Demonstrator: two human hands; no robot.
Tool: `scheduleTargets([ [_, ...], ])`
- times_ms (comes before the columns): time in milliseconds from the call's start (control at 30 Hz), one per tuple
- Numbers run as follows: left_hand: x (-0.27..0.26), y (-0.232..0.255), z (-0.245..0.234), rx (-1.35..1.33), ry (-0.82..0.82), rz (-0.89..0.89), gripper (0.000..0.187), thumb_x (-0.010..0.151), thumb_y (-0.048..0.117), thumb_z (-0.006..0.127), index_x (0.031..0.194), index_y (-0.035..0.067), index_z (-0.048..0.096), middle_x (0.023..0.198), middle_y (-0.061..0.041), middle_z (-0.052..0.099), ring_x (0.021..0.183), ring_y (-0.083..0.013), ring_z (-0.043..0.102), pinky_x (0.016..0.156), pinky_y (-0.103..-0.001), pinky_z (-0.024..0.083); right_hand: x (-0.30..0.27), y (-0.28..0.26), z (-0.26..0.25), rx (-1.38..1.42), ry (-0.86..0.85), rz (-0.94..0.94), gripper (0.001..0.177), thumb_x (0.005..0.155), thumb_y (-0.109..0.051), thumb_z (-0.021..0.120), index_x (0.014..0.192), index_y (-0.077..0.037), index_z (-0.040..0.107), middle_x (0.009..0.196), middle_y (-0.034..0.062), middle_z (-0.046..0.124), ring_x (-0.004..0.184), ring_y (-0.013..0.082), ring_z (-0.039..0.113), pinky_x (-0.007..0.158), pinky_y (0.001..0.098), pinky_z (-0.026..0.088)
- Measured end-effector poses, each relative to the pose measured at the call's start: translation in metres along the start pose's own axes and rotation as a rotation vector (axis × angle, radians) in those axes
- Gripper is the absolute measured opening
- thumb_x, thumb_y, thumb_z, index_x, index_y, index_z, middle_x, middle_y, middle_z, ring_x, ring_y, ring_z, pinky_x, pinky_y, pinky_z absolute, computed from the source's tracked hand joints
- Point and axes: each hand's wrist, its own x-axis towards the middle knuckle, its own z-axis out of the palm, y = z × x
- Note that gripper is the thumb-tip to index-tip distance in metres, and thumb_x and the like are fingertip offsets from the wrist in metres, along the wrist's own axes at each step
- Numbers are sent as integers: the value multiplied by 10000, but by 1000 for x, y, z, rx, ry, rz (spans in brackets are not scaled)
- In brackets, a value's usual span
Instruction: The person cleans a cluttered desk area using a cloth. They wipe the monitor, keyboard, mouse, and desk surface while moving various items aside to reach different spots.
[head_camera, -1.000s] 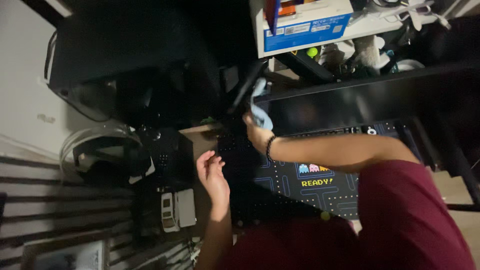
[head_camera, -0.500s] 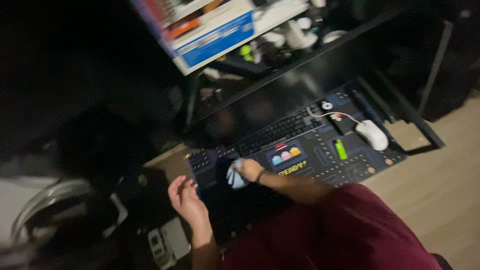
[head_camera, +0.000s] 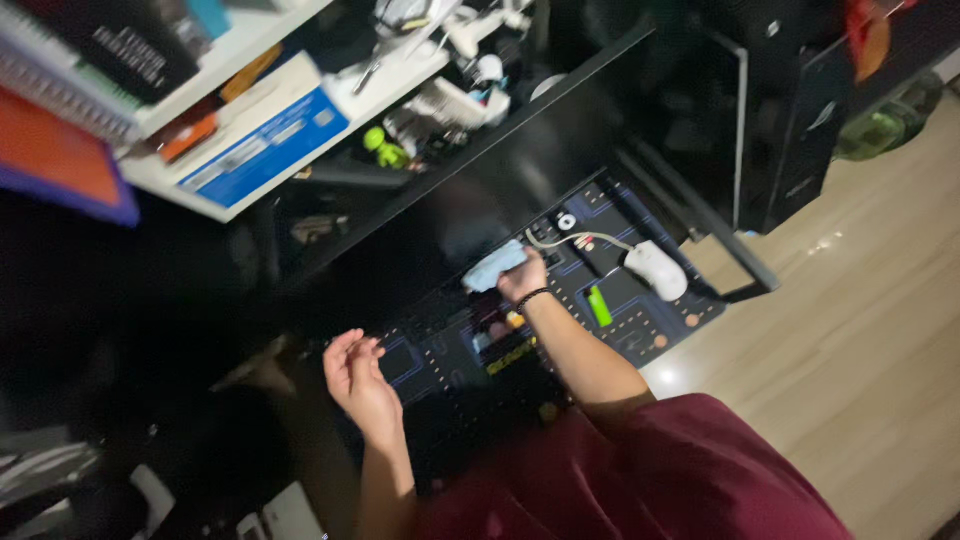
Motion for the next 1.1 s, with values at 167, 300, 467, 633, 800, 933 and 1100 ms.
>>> scheduleTargets([
  [167,-11,-8,35,68,11,24,236,1001,-63,514,1190,22,625,1095,-87,636,955,-132,602,864,-286,518,21,-130,21,39,-42,-186,434,943,-375,369,1073,-64,642,1115,128,703,1115,334,627,1065,548,449],
  [300,-19,-11,60,89,69,37,278,944,-68,488,1177,-4,624,1073,-103,636,949,-144,610,853,-293,521,32,-218,34,45,-59,-303,478,978,-406,393,1181,-71,668,1225,102,715,1200,304,634,1105,484,452],
  [467,-31,-13,91,232,246,-53,242,920,-35,505,1137,5,604,1110,-84,637,938,-146,632,822,-291,549,39,-259,63,-402,28,-465,494,1015,-500,472,1137,-55,649,1126,125,645,1061,327,596,968,474,408],
  [633,-42,-7,104,295,228,43,304,879,-59,508,1159,10,603,1151,-92,631,962,-150,635,845,-275,565,-25,-264,140,-618,-42,-626,502,1094,-506,528,1180,-15,584,1107,165,568,1012,341,557,918,493,402],
  [800,-41,-5,118,428,265,17,167,979,12,552,1137,17,608,1112,-97,636,930,-146,639,793,-275,552,-156,-346,256,-512,-521,-945,605,1065,-509,409,1400,-25,548,1437,126,622,1339,297,615,1210,477,489],
  [933,-50,-2,120,433,213,0,203,968,9,525,1152,18,612,1103,-90,629,924,-145,640,804,-277,566,-200,-441,311,-635,-740,-1359,505,1084,-410,423,1440,-65,512,1473,92,574,1399,279,566,1219,446,436],
  [1100,-48,-13,145,454,41,16,193,968,38,554,1144,-2,622,1051,-98,666,882,-160,669,771,-286,577,-117,-523,363,-1760,-245,-2319,348,1166,-172,366,1403,-2,555,1430,177,555,1328,319,525,1113,467,437],
])
